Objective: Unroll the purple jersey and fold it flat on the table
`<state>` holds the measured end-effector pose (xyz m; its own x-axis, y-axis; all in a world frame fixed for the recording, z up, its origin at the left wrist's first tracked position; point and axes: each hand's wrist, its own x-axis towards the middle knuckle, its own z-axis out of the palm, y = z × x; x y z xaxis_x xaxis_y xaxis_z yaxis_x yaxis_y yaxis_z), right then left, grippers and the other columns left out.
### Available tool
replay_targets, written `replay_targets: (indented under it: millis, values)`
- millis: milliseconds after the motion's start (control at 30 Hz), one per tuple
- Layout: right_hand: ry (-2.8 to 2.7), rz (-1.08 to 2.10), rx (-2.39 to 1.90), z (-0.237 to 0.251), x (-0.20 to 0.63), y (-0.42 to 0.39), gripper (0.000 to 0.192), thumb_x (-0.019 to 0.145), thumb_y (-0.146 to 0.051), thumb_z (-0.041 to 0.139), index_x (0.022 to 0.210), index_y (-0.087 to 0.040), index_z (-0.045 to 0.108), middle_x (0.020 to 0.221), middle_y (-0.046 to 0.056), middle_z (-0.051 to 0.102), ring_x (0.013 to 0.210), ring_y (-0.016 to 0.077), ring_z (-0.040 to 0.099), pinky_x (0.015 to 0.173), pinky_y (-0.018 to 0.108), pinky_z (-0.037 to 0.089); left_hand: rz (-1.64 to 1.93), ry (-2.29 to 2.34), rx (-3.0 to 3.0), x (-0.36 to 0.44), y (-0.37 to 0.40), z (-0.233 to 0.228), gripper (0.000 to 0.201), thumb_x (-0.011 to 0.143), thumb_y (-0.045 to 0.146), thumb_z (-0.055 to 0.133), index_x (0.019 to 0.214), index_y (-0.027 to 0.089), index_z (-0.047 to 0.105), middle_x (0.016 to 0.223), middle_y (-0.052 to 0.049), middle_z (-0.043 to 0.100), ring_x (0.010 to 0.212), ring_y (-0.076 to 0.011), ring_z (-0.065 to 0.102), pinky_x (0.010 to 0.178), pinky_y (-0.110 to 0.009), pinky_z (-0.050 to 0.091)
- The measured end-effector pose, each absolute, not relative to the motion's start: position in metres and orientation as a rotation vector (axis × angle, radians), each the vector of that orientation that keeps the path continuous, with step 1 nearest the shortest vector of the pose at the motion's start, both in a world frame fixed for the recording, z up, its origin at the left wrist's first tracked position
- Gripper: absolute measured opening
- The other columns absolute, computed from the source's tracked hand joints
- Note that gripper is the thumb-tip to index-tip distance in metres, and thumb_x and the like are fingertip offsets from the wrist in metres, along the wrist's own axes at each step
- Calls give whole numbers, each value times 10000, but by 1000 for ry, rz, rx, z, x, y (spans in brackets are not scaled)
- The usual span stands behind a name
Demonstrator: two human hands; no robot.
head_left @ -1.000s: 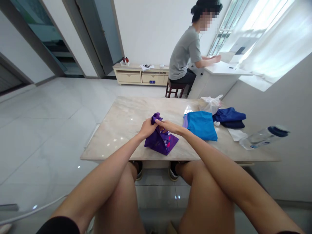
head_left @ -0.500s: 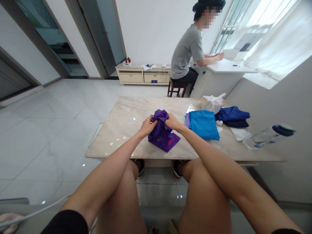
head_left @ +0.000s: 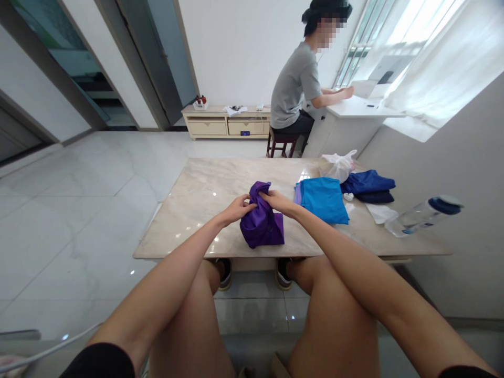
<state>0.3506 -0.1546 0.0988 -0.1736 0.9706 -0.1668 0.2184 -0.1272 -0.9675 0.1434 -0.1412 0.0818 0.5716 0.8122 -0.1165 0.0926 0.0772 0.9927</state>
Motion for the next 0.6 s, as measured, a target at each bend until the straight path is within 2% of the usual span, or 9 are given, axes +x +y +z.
replay_targets:
  millis: [100,167,233,300,400,500,600]
  values:
    - [-1555,1460,-1400,102,353,-163,494,913,-624,674,941,-135,740,827,68,727,748,170,601,723,290,502,500,802,1484,144,-146,81,269,730,351,850,866,134,768,801,-66,779,716,-184,694,714,-291,537]
    - [-1586,1361,-1422,106,353,-162,489,891,-626,680,855,-139,712,742,36,673,696,146,547,685,279,466,557,866,1541,146,-144,86,224,698,339,851,759,133,787,758,-59,773,706,-196,685,700,-300,534]
    - [-1519,1170,-1377,113,352,-156,455,862,-607,688,843,-153,691,752,23,661,720,149,538,705,290,467,792,938,1537,150,-136,99,259,694,386,850,770,143,804,747,-43,769,728,-208,683,706,-308,536]
    - [-1361,993,-1243,122,351,-148,452,833,-617,691,907,-171,683,839,26,687,790,164,570,750,305,491,1126,946,1449,155,-126,119,345,735,473,830,856,150,819,811,-40,782,801,-214,693,759,-314,545]
    - [-1160,918,-1058,133,352,-141,483,821,-646,691,1025,-209,662,991,33,718,898,175,623,815,315,527,1466,869,1365,162,-110,149,429,837,560,771,976,156,813,948,-52,787,931,-213,691,845,-309,539]
    - [-1153,1037,-1145,129,356,-143,431,805,-566,717,1023,-197,675,997,55,729,905,188,641,809,329,550,1470,931,1556,165,-100,155,363,927,501,706,948,147,783,940,-57,742,964,-214,664,893,-322,527]
    - [-1415,1066,-1401,115,364,-146,265,754,-398,726,844,-151,700,819,57,697,799,196,605,732,326,524,1285,1147,1894,159,-103,134,206,929,322,669,801,169,724,960,-82,683,995,-229,642,975,-356,514]
